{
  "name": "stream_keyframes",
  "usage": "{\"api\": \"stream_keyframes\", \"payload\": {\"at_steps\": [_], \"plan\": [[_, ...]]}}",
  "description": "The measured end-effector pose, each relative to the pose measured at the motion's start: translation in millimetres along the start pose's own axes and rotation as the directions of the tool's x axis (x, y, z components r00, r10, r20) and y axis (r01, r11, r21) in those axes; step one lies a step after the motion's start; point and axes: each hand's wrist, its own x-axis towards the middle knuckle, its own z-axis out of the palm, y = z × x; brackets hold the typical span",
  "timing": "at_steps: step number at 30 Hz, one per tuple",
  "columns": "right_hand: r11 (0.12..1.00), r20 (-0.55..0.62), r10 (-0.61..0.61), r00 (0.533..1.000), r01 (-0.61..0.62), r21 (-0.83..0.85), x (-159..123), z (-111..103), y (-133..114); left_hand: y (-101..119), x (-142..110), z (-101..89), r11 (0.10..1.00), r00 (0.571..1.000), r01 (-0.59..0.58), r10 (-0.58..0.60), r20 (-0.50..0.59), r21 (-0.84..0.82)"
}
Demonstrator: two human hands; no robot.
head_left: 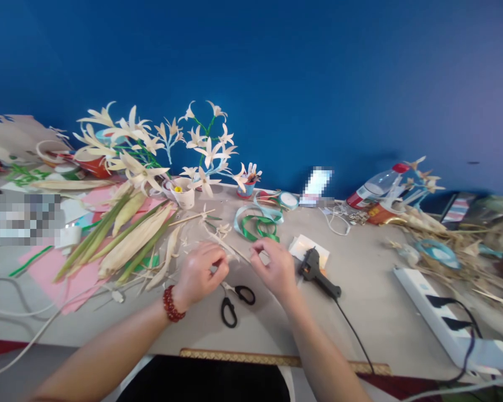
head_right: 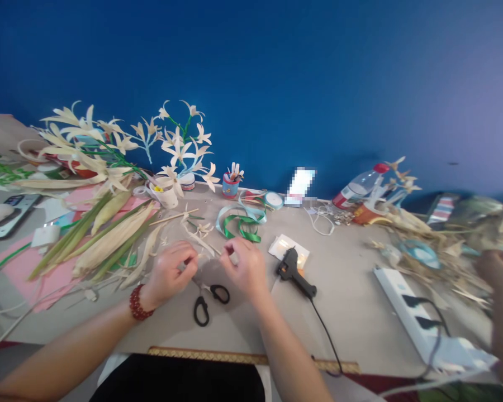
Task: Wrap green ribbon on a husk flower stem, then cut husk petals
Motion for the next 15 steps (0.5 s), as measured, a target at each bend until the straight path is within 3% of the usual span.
{"api": "stream_keyframes", "payload": {"at_steps": [4, 9, 15], "plan": [[0.998, 0.136, -0.049, 0.990, 0.045, 0.036, -3, 8, -14, 2, 0, 0.1, 1.000, 0.999, -0.014, 0.014, 0.036, 0.009], [1.000, 0.175, -0.013, 0.984, 0.011, 0.013, -3, 17, -12, 2, -1, 0.3, 1.000, 0.999, -0.018, 0.017, 0.031, 0.010], [0.996, 0.066, 0.086, 0.994, -0.083, -0.037, 1, 2, 3, 0, 0, -0.8, 1.000, 1.000, 0.015, -0.015, -0.002, 0.003]]}}
